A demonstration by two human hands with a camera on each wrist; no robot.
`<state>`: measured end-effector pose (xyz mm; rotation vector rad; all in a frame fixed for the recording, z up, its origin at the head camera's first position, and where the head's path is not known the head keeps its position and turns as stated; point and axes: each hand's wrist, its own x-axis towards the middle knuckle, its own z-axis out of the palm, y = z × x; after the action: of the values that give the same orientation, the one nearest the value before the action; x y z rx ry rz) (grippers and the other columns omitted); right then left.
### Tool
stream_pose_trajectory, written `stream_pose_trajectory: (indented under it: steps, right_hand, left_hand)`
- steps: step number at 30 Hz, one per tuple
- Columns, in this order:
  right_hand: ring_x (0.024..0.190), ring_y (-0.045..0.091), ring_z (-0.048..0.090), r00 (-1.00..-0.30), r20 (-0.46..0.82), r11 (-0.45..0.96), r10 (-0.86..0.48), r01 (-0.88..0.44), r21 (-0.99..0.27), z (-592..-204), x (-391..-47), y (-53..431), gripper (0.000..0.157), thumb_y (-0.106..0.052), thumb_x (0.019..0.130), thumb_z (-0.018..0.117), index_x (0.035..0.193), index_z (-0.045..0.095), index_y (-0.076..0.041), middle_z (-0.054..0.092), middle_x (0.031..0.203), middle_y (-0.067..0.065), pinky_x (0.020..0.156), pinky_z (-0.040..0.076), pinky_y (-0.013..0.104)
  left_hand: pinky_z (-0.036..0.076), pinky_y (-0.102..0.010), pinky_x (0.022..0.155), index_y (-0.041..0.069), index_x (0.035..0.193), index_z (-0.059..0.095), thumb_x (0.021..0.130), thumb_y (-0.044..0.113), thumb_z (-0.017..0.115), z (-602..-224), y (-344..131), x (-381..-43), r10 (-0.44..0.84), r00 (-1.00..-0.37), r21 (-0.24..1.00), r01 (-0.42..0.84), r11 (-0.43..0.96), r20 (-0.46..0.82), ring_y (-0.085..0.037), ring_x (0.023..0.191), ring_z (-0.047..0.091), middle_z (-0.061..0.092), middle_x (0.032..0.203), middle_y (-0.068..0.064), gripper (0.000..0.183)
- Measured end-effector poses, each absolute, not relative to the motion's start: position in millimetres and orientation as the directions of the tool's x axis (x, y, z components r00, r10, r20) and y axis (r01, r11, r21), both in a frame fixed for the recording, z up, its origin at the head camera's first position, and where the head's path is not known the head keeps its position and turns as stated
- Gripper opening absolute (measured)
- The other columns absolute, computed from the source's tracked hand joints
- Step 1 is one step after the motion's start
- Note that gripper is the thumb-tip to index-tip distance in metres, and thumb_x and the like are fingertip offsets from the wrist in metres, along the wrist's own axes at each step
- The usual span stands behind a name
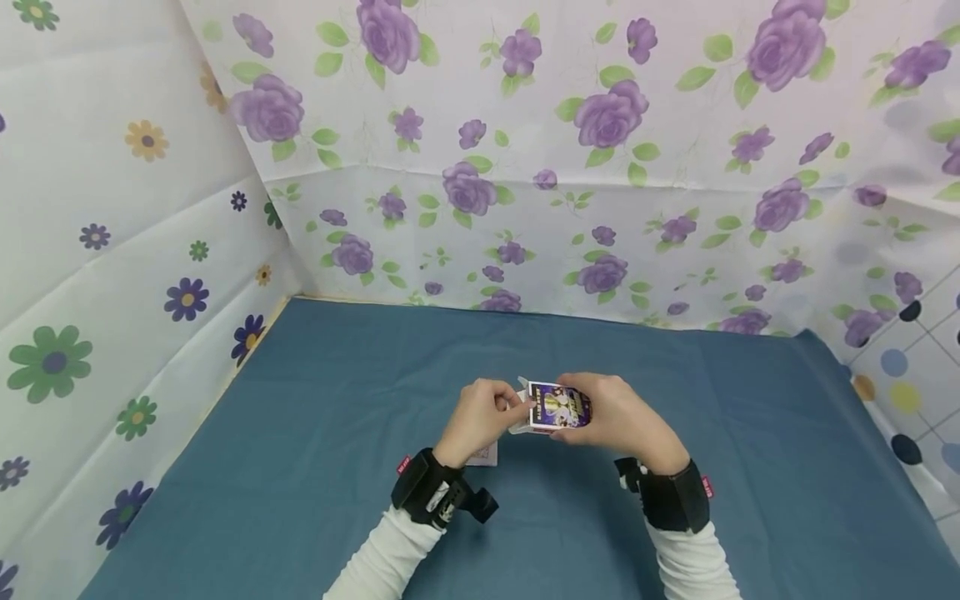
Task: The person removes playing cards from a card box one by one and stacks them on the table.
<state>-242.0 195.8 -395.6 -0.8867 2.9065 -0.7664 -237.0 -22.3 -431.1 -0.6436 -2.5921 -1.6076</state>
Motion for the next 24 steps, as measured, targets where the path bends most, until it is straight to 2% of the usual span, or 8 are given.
stream_pose_trajectory:
  steps: [2,5,10,13,18,19,24]
  right_hand:
    - [0.078,0.007,0.058,-0.838,0.142,0.72,-0.527,-0.529,-0.45,-395.0,-239.9,193.4,0.058,-0.028,0.076,0.083,0.123,0.062,-0.004,0.068,0.107,0.008,0.065,0.049,0.022]
    - [0.08,0.008,0.059,-0.831,0.158,0.717,-0.534,-0.544,-0.436,-394.1,-238.3,189.8,0.059,-0.027,0.075,0.084,0.124,0.062,-0.003,0.068,0.109,0.009,0.066,0.05,0.022]
    - [0.079,0.007,0.059,-0.83,0.152,0.723,-0.536,-0.544,-0.426,-392.8,-238.4,185.2,0.06,-0.028,0.073,0.085,0.123,0.062,-0.005,0.068,0.108,0.007,0.066,0.049,0.022]
    - [0.079,0.006,0.058,-0.831,0.143,0.723,-0.538,-0.542,-0.428,-393.1,-239.8,184.8,0.06,-0.029,0.073,0.085,0.124,0.062,-0.006,0.068,0.108,0.006,0.066,0.049,0.021]
    - [0.079,0.006,0.058,-0.824,0.147,0.715,-0.548,-0.552,-0.428,-395.1,-241.9,185.5,0.061,-0.03,0.074,0.084,0.125,0.062,-0.006,0.068,0.109,0.006,0.066,0.049,0.021]
    - [0.079,0.006,0.058,-0.823,0.147,0.714,-0.549,-0.553,-0.429,-395.5,-241.9,185.6,0.061,-0.031,0.074,0.084,0.125,0.062,-0.005,0.068,0.109,0.006,0.066,0.049,0.021]
    - [0.079,0.006,0.058,-0.825,0.143,0.714,-0.547,-0.548,-0.436,-396.8,-241.1,185.5,0.062,-0.032,0.075,0.084,0.126,0.061,-0.006,0.068,0.111,0.007,0.066,0.049,0.021]
  left_hand:
    - [0.026,-0.031,0.053,0.011,0.078,0.068,0.095,0.031,0.062,-435.2,-27.8,-241.3,0.384,-0.907,0.874,0.322,0.364,0.174,-0.013,0.052,0.027,0.034,0.059,0.002,0.027]
    - [0.026,-0.029,0.053,0.01,0.077,0.069,0.095,0.026,0.062,-432.4,-34.8,-244.6,0.451,-0.89,0.909,0.242,0.339,0.069,-0.014,0.051,0.027,0.039,0.059,0.002,0.025]
    - [0.029,-0.026,0.054,0.001,0.077,0.069,0.091,0.011,0.065,-417.7,-37.8,-244.5,0.435,-0.897,0.928,0.092,0.361,-0.08,-0.012,0.05,0.031,0.051,0.061,-0.002,0.018]
    - [0.028,-0.026,0.053,-0.001,0.078,0.069,0.093,0.012,0.064,-412.3,-39.2,-243.4,0.435,-0.896,0.919,0.093,0.382,-0.09,-0.011,0.049,0.03,0.053,0.062,-0.006,0.02]
    - [0.028,-0.027,0.054,0.002,0.074,0.067,0.094,0.015,0.062,-409.3,-43.5,-243.1,0.454,-0.888,0.916,0.124,0.381,-0.068,-0.012,0.049,0.031,0.055,0.062,-0.003,0.025]
    - [0.028,-0.027,0.054,0.002,0.072,0.066,0.094,0.016,0.062,-409.6,-43.9,-243.1,0.456,-0.888,0.918,0.127,0.377,-0.065,-0.012,0.049,0.031,0.053,0.061,0.001,0.026]
    - [0.028,-0.026,0.056,0.003,0.076,0.069,0.094,0.017,0.063,-412.5,-43.7,-243.1,0.447,-0.893,0.913,0.137,0.384,-0.054,-0.012,0.05,0.03,0.043,0.056,0.002,0.024]
